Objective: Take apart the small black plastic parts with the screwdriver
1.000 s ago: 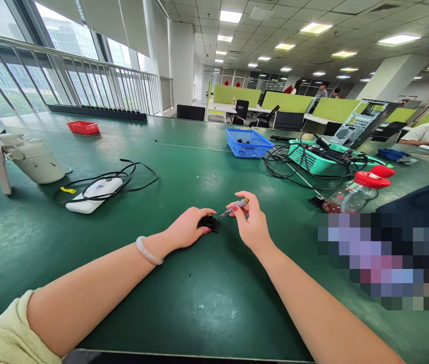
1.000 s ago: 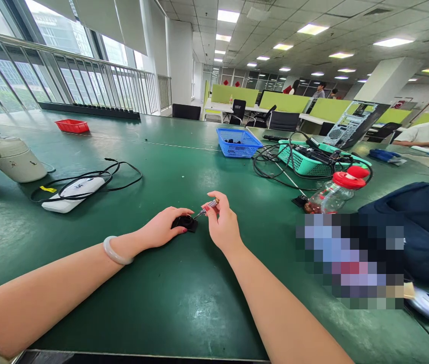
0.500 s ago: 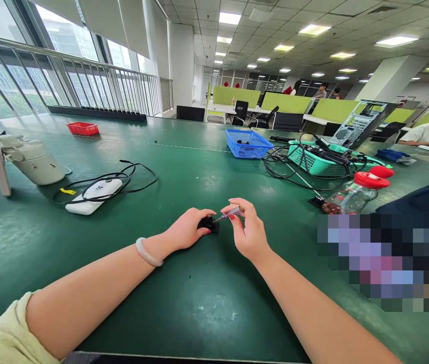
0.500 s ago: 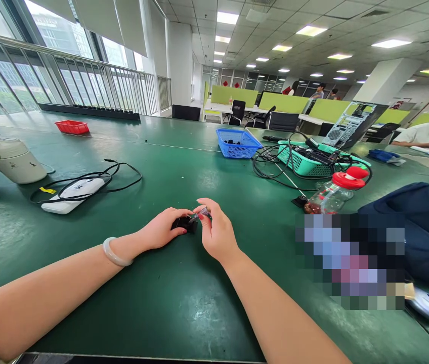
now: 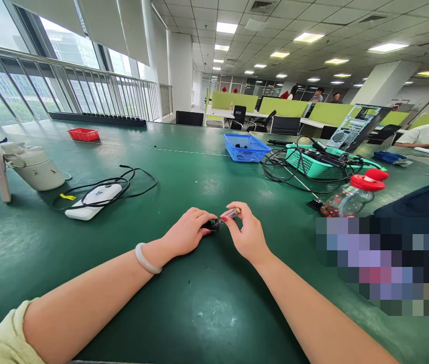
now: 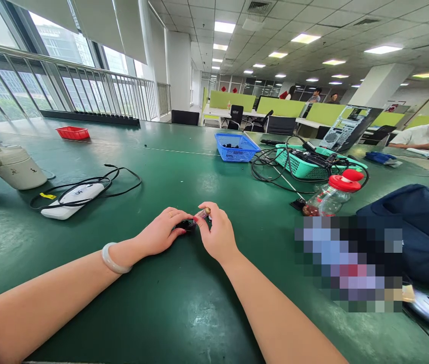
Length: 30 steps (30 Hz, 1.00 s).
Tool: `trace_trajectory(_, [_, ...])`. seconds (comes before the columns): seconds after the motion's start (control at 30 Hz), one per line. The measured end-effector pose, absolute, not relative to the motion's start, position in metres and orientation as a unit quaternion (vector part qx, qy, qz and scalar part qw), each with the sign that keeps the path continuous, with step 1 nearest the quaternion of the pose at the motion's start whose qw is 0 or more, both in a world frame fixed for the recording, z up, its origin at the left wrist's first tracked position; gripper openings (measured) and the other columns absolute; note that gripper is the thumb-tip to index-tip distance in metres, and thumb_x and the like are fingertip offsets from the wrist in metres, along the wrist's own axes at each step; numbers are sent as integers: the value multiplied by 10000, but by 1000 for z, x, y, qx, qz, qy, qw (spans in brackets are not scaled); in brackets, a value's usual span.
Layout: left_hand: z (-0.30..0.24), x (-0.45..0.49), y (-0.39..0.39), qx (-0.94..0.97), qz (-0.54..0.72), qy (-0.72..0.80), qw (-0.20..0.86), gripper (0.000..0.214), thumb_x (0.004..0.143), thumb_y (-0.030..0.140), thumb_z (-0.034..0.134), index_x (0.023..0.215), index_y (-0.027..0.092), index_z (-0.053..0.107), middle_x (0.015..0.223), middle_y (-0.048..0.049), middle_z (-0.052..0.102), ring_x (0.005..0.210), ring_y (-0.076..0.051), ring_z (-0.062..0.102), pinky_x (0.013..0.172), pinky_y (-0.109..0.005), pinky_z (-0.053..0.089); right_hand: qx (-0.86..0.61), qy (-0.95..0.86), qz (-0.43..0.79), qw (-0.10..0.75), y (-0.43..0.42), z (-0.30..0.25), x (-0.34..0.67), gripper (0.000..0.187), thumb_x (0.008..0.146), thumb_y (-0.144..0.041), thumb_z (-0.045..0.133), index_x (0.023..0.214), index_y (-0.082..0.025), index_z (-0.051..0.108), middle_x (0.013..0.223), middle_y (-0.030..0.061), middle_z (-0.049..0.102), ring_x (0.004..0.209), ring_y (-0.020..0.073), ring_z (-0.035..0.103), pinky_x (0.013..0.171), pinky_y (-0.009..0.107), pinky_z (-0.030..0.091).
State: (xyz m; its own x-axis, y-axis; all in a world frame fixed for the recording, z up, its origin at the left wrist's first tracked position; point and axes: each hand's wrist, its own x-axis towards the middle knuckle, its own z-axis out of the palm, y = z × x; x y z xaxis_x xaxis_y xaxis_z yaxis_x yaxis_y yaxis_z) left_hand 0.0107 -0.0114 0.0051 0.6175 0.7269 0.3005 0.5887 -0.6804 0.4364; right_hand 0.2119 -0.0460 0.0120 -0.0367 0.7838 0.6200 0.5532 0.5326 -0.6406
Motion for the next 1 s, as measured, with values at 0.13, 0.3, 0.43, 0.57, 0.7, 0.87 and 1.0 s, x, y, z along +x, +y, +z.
trace_trajectory(0.13, [5,12,-12,871,265,393,132,425,954,195,453,1363,260,549,1273,-85,620,1192,-245,527,1101,-475,432,-400,-677,78,613,-49,15,221,150,958,-293,553,1097,-263,507,913,34,752,847,198,728,822,375,567])
trace_trajectory(0.3, [0,10,-6,830,242,492,103,470,985,239,366,1421,291,534,1190,-103,592,1074,-252,550,1015,-485,466,-496,-585,38,641,-34,12,243,160,944,-372,567,1035,-250,516,929,53,753,856,211,725,794,377,558])
trace_trajectory(0.43, [-2,7,-5,822,173,540,63,419,980,288,389,1310,278,647,1137,-122,593,1031,-284,562,977,-514,451,-549,-561,54,617,-19,3,255,169,908,-374,571,1005,-238,549,892,56,757,803,214,712,748,364,543])
trace_trajectory(0.57, [-1,7,-8,818,158,551,44,406,973,357,404,1236,247,693,1103,-132,601,1009,-291,576,954,-512,452,-554,-559,48,615,-15,-1,257,162,902,-354,558,1012,-235,549,863,52,745,778,212,706,754,366,538])
trace_trajectory(0.7, [-2,8,-8,820,178,543,38,423,992,361,356,1148,210,719,1154,-130,616,1060,-278,587,1010,-496,450,-551,-577,65,600,-22,1,249,159,895,-341,554,1014,-237,540,833,43,739,761,219,711,724,364,540])
trace_trajectory(0.87, [1,11,-9,855,212,456,128,430,1005,408,367,1285,185,607,1436,-122,540,1354,-260,472,1175,-459,363,-502,-635,116,576,-34,6,235,139,919,-324,534,1034,-245,531,861,50,751,809,225,728,747,374,557])
trace_trajectory(1.0, [3,19,-12,884,196,396,154,529,949,446,524,1432,234,474,1493,-116,512,1391,-270,443,1193,-497,324,-506,-624,105,586,-36,8,234,150,935,-339,526,1051,-245,523,888,59,751,840,232,729,734,373,559])
